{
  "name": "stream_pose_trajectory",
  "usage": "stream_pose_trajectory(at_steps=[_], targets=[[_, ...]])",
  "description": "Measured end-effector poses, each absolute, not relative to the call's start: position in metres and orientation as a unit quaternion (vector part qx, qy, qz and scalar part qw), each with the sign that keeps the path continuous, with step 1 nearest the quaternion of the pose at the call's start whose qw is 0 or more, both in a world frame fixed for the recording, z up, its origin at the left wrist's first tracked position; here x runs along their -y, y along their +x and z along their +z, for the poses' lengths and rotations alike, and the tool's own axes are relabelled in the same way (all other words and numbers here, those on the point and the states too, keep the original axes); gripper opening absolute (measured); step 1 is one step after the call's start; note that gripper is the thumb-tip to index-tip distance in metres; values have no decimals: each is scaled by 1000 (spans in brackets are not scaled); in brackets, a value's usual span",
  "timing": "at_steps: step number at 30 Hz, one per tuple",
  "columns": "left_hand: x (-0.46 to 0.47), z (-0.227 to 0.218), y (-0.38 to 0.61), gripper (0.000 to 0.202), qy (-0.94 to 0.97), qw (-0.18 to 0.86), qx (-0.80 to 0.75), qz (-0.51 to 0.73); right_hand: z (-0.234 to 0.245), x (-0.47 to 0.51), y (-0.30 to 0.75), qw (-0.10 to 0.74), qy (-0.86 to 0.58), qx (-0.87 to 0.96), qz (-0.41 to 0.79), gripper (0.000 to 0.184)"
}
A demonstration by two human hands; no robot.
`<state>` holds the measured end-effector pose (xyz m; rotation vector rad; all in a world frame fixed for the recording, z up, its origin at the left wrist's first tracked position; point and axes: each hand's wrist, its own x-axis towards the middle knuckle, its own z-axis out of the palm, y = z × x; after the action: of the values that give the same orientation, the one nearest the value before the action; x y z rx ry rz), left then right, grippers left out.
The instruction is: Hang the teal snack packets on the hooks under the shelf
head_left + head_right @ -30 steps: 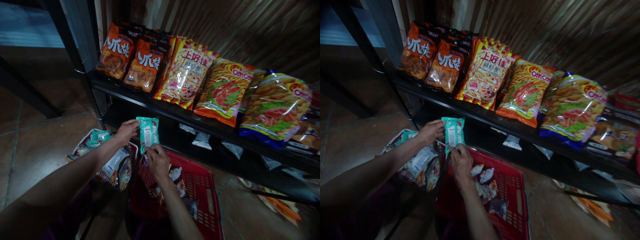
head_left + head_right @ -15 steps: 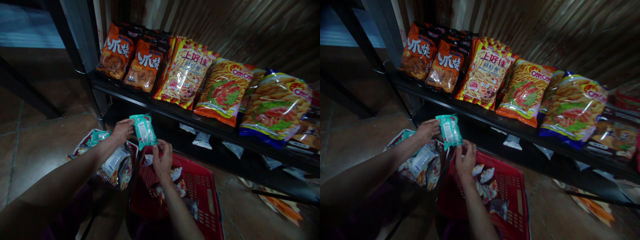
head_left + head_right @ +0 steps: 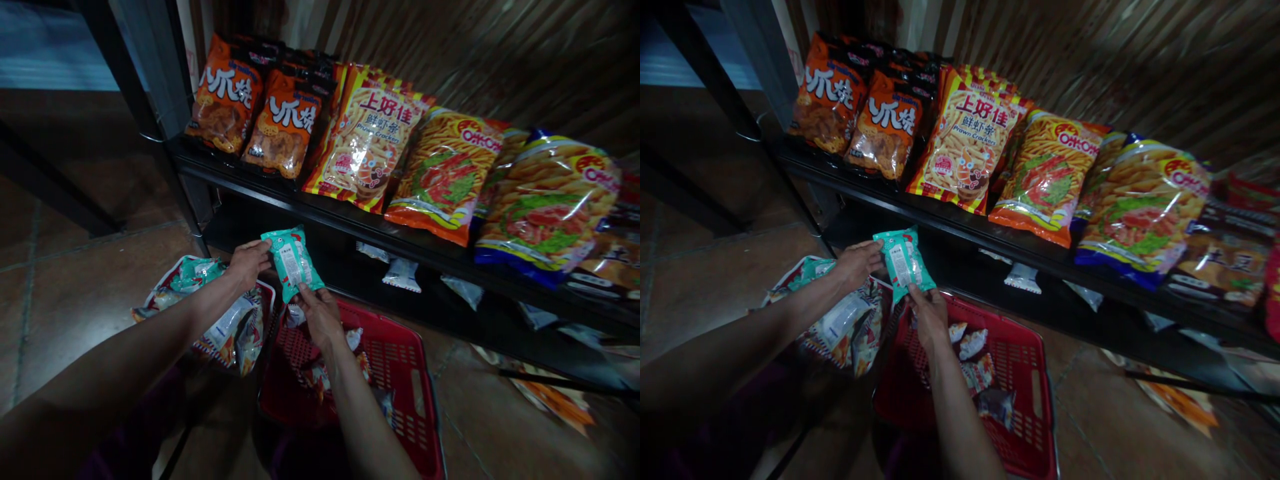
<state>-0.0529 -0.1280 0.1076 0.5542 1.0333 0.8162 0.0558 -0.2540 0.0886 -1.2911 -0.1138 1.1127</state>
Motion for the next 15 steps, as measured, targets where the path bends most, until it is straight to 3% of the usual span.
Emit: stream_pose_trajectory(at_steps=[15], targets=[[116, 101, -55, 5, 201, 772, -472, 375, 88, 259, 51, 634, -583, 156, 484, 31]])
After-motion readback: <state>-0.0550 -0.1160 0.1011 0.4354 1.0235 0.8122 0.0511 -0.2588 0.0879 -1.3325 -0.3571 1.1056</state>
